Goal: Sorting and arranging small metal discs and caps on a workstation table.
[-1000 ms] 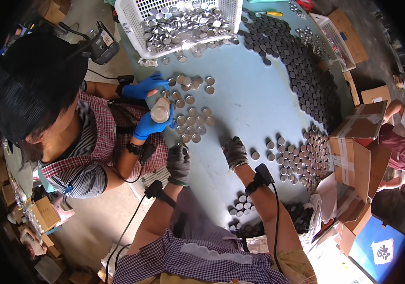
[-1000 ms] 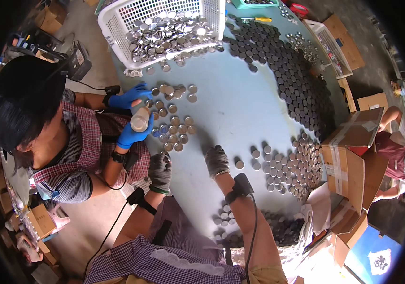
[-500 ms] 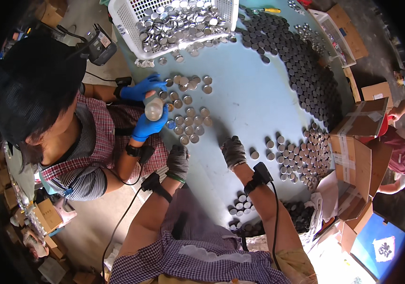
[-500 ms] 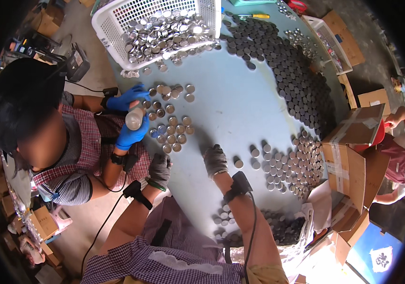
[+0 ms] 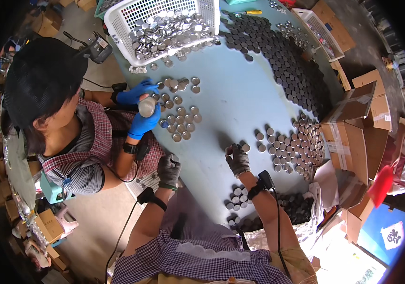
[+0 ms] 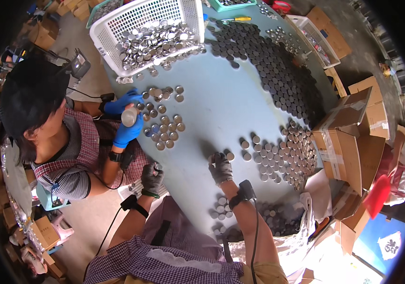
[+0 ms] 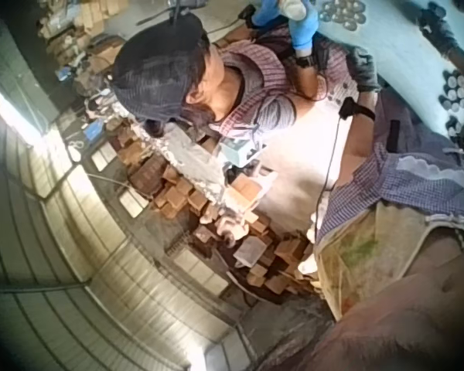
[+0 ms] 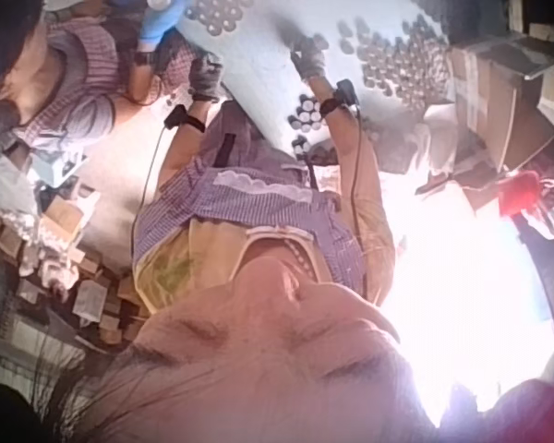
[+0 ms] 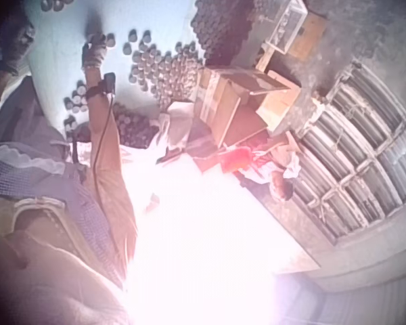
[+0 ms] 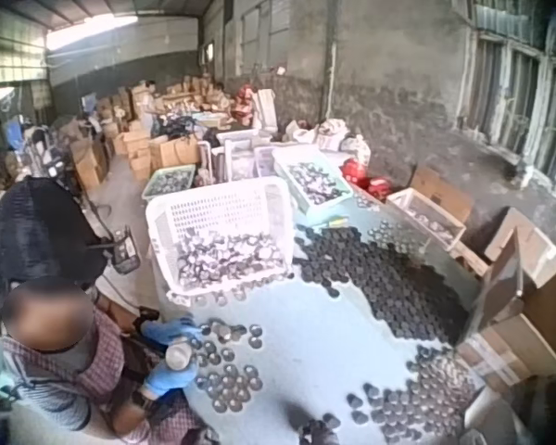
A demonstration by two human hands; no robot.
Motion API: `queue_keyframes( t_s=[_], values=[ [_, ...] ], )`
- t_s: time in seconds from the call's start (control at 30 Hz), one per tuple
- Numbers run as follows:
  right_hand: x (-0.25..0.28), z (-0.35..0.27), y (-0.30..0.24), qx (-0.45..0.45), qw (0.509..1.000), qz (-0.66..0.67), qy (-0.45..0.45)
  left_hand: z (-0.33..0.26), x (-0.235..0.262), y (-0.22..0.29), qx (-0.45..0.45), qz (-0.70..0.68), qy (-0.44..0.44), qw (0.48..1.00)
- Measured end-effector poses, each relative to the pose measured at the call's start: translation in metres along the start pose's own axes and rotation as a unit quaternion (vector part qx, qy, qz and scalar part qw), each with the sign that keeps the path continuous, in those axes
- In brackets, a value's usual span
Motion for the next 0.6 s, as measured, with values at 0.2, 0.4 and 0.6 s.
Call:
queue_keyframes(
  t_s=[0.2, 0.4, 0.6],
  values=[
    [-0.025, -0.012, -0.037, 0.032, 0.998, 0.047, -0.002, -0.02, -0.022, -0.011, 0.044, -0.101, -0.024, 0.994],
    [-0.069, 0.009, 0.03, -0.058, 0.969, 0.242, -0.013, -0.002, -0.106, 0.064, -0.058, -0.011, -0.097, 0.994],
    [-0.043, 0.011, 0.16, -0.105, 0.971, 0.203, 0.064, 0.015, -0.189, 0.177, -0.187, -0.045, -0.191, 0.962]
  ],
)
Point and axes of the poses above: each hand's wrist, its own z-axis towards the middle knuckle, its own x-axis out of the back of the hand, y = z × x, the point moved 9 cm from there along z, towards the middle knuckle, and after that the axes turned 10 degrees about -y, right-handed, at the moved point
